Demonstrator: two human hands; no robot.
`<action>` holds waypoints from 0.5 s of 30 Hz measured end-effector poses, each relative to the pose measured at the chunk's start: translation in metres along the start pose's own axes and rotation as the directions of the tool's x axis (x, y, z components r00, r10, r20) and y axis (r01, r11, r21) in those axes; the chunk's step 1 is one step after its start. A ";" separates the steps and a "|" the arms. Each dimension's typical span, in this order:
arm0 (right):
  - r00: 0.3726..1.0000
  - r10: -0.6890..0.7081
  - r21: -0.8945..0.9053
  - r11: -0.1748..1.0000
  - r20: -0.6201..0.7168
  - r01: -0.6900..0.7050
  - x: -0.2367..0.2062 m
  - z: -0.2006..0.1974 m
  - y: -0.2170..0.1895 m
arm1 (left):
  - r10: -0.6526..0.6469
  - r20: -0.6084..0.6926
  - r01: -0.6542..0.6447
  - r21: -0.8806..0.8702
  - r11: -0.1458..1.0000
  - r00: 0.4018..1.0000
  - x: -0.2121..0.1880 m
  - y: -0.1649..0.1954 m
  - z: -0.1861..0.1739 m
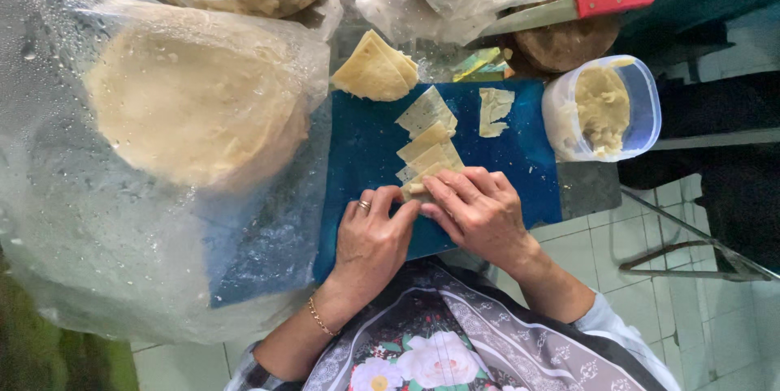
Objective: The person folds triangular pastry wrappers into cone shapes on a blue mat, spoons filling from a plastic container into each wrapper, then folds and presses the pastry closed and sets it with the finished pieces. They repeat this cycle, occasionally reaching into the filling container or a bag of wrappers.
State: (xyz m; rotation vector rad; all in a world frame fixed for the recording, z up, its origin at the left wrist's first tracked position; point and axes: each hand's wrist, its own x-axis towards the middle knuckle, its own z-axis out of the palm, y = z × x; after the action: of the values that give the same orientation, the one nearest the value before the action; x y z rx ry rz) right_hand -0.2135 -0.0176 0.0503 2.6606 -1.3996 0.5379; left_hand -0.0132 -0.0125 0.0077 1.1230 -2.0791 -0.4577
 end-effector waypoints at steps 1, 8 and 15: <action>1.000 -0.003 -0.004 1.000 0.017 0.003 0.003 0.000 0.002 | -0.005 -0.002 0.005 -0.015 1.000 1.000 0.000 0.000 -0.001; 0.976 0.060 0.252 0.961 0.211 -0.114 0.043 -0.018 0.038 | -0.025 -0.018 0.022 -0.131 0.991 1.000 -0.002 -0.003 -0.007; 0.995 0.038 0.320 0.947 -0.089 -0.007 0.153 -0.039 0.088 | -0.020 -0.035 0.014 -0.175 0.984 0.999 -0.001 -0.005 -0.011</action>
State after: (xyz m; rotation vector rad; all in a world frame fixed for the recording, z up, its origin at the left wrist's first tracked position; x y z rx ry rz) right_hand -0.2159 -0.1788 0.1327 2.8171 -1.4248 0.9552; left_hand -0.0017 -0.0139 0.0121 1.0389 -1.9577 -0.6114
